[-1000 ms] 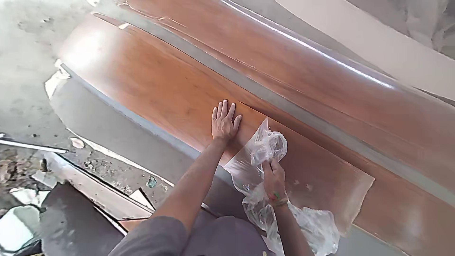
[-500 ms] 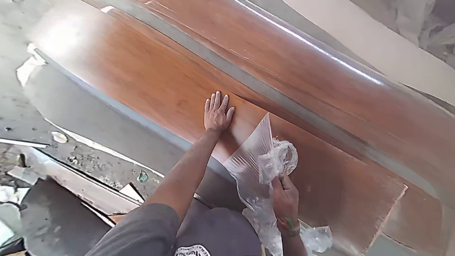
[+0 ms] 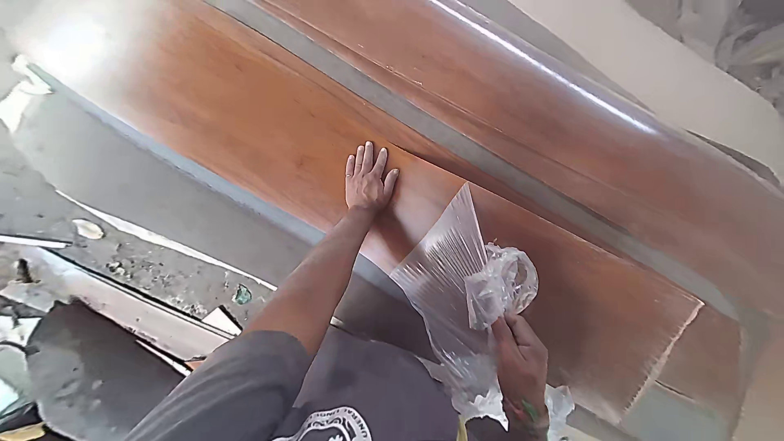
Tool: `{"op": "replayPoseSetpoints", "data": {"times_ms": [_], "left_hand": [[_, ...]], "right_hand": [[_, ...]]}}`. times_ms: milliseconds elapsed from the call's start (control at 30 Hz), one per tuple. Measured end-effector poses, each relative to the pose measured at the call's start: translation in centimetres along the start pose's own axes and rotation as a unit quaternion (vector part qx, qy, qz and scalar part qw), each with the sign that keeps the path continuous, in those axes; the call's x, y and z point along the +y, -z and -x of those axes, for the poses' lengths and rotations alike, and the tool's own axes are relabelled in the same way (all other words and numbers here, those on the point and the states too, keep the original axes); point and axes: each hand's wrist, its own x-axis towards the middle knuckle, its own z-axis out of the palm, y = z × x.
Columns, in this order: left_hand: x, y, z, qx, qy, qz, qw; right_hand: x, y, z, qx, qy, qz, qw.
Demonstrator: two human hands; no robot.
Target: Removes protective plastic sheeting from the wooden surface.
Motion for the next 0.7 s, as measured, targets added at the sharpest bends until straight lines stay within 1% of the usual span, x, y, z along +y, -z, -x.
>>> {"op": "replayPoseSetpoints", "data": {"times_ms": [67,133,167,200,233,300,367,400,433,467,500,533,567,600,633,667,700], "left_hand": [[0.1,0.2,0.0,0.001,0.002,-0.004,1.000],[0.2,0.5,-0.2,-0.001,0.005,-0.011,1.000],[0.3,0.4,-0.4,-0.001,0.003,-0.015,1.000],[0.4,0.1,0.2,-0.006,-0.001,-0.016,1.000],[0.5,0.0,0.4,-0.011,-0.005,-0.017,1.000],[0.1,0.3,-0.3,-0.017,-0.003,-0.015,1.000],[-0.2,0.6,-0.5,-0.033,-0.003,0.006,0.999],[-0.3,0.8,-0.5,-0.040,-0.005,0.041,0.998],[-0.3,1.2,-0.5,-0.036,-0.011,0.095,0.995],[-0.4,1.6,-0.5,-0.026,-0.023,0.155,0.987],[-0.5,2.2,-0.1,-0.014,-0.040,0.204,0.978],[-0.4,2.7,0.5,0.001,-0.061,0.234,0.970],[-0.1,2.9,1.3,0.023,-0.082,0.245,0.966],[0.4,2.9,2.3,0.044,-0.096,0.240,0.965],[1.0,2.9,3.6,0.054,-0.103,0.229,0.966],[1.5,2.7,5.0,0.051,-0.106,0.214,0.970],[1.9,2.6,6.5,0.038,-0.106,0.198,0.974]], "right_hand": [[0.8,0.2,-0.4,0.009,-0.004,0.063,0.998],[2.6,-0.3,-2.3,0.003,-0.032,0.183,0.982],[3.7,-0.6,-3.6,-0.007,-0.053,0.225,0.973],[4.8,-0.4,-4.0,-0.012,-0.075,0.253,0.965],[5.5,0.1,-4.3,-0.002,-0.080,0.260,0.962],[5.7,2.2,-4.6,0.056,-0.047,0.219,0.973],[6.6,5.9,-3.6,0.158,-0.029,0.199,0.967],[6.9,8.0,-3.0,0.217,-0.044,0.213,0.952],[7.1,9.9,-2.6,0.270,-0.062,0.250,0.928],[7.0,11.2,-2.4,0.327,-0.065,0.306,0.892],[6.7,11.9,-2.4,0.389,-0.057,0.361,0.846],[6.3,12.2,-2.5,0.442,-0.058,0.389,0.806],[5.8,12.2,-3.0,0.480,-0.059,0.404,0.776],[5.3,11.8,-3.8,0.504,-0.040,0.410,0.759],[4.9,10.9,-4.7,0.508,-0.006,0.413,0.756],[4.8,9.6,-5.8,0.467,0.014,0.407,0.785],[5.1,7.6,-6.9,0.383,0.007,0.414,0.826]]}}
